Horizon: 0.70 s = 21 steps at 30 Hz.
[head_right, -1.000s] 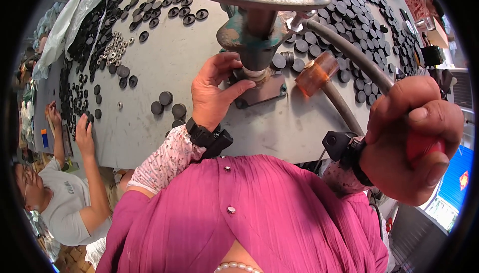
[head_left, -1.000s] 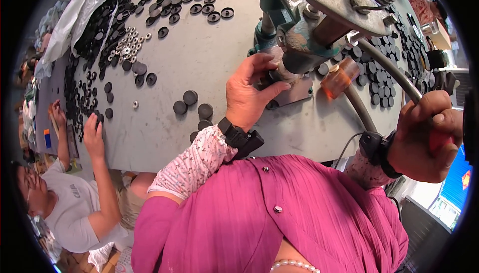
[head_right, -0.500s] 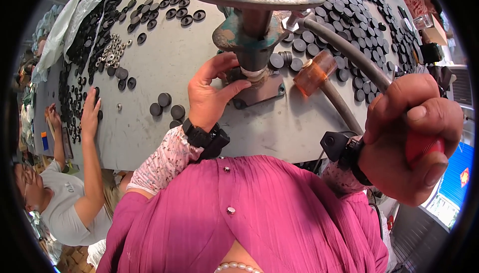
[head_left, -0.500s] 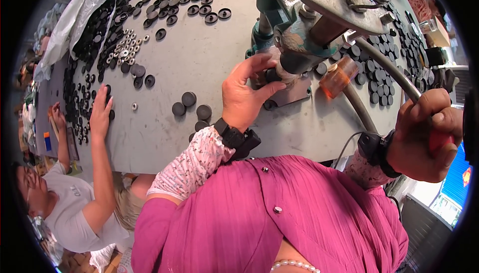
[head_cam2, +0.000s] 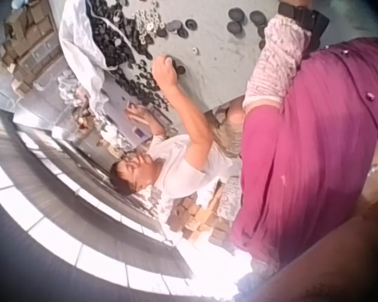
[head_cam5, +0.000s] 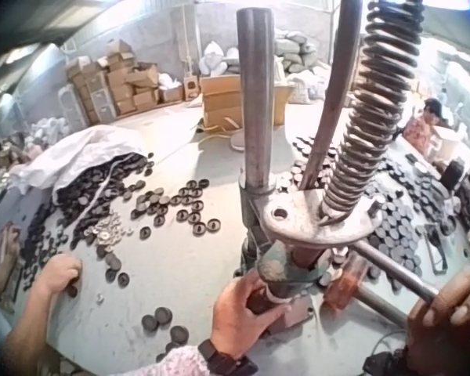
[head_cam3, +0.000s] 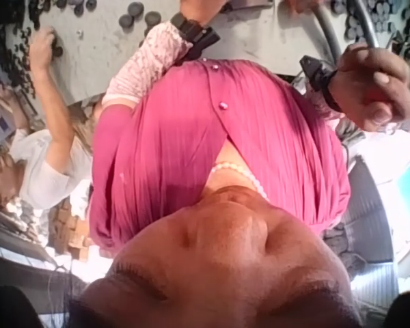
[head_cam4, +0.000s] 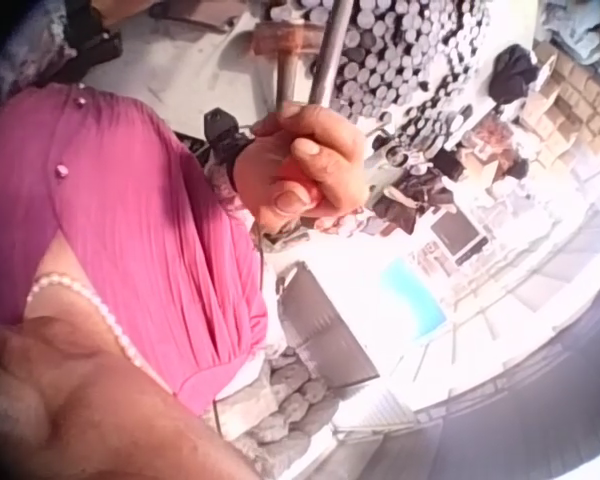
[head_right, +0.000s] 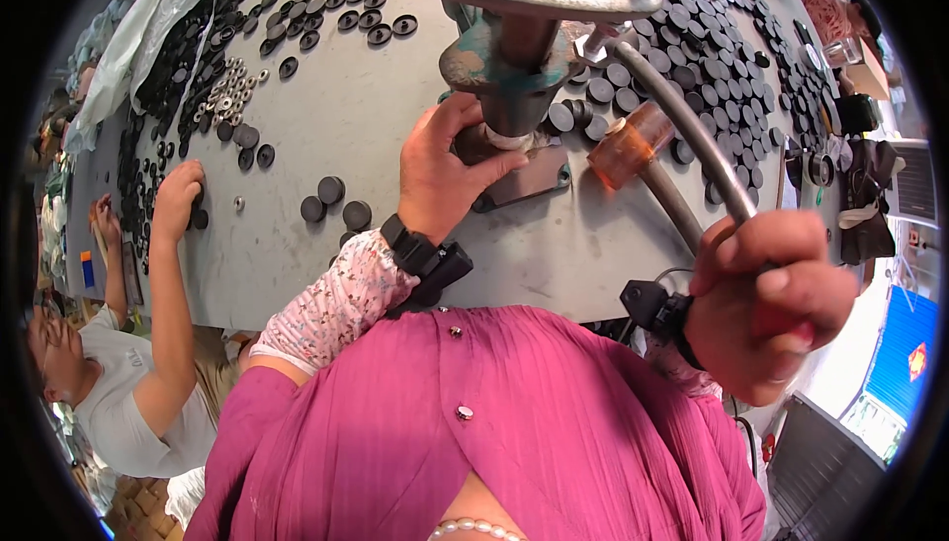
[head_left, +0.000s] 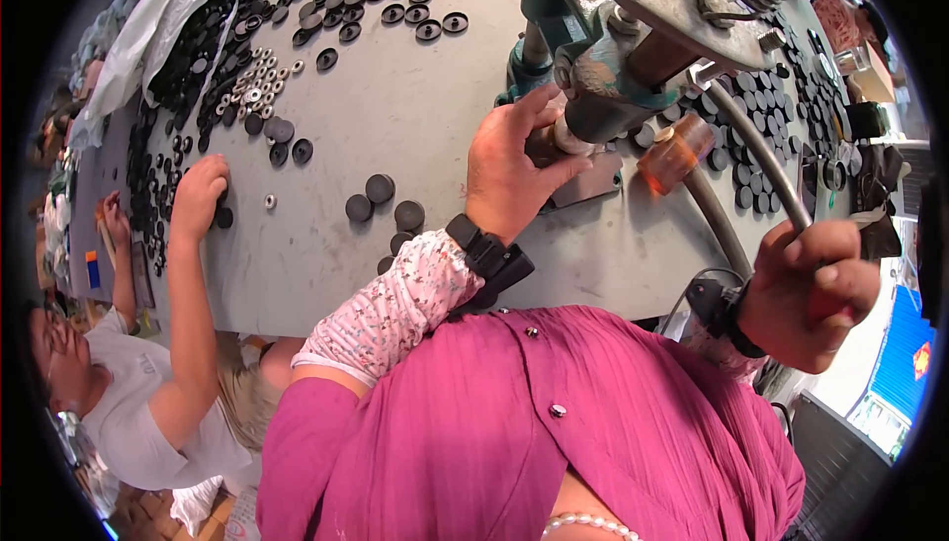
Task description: Manually assembling small plastic ring components and using a mallet and press to secure them.
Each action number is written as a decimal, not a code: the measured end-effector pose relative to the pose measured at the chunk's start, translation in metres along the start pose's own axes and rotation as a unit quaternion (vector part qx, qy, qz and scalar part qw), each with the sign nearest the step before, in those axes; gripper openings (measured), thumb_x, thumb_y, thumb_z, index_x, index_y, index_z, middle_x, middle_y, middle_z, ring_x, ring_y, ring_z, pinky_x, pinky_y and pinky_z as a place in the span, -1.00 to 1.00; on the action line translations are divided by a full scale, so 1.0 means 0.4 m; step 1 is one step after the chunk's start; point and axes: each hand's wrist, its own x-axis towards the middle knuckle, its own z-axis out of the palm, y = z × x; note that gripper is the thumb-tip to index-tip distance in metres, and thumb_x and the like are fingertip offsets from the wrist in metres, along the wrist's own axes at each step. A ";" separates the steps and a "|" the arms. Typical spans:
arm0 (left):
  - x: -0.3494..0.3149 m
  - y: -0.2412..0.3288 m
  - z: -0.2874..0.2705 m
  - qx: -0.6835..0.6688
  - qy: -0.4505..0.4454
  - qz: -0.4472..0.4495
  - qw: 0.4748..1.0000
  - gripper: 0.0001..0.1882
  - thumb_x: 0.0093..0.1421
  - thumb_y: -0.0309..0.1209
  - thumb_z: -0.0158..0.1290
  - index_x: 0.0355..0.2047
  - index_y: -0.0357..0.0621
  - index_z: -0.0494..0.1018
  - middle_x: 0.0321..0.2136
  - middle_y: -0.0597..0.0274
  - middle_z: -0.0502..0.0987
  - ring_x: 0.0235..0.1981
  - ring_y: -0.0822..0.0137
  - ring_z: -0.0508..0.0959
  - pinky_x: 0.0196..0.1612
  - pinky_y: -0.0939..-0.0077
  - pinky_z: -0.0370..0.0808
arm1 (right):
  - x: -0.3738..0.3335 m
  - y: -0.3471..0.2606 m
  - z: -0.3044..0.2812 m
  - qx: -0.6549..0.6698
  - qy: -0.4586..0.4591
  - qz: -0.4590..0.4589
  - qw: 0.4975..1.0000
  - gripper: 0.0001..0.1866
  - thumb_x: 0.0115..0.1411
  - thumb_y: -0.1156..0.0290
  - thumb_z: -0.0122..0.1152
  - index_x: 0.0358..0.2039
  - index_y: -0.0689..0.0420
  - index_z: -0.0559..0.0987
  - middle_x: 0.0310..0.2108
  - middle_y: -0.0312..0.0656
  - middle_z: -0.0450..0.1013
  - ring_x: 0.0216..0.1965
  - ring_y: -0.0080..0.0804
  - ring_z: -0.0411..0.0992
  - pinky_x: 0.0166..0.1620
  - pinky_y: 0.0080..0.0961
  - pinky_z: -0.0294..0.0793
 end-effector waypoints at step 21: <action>-0.094 -0.068 -0.357 0.344 -0.053 -0.133 0.928 -0.68 0.10 -0.40 0.31 -0.13 -0.22 0.62 -0.26 0.05 0.63 -0.36 0.11 0.64 -0.21 0.27 0.59 | 0.091 -0.002 -0.031 0.018 -0.014 -0.010 1.000 -0.42 0.48 -0.12 -0.06 0.00 0.24 0.46 -0.37 0.16 0.37 -0.65 -0.39 0.24 -0.63 -0.54 0.32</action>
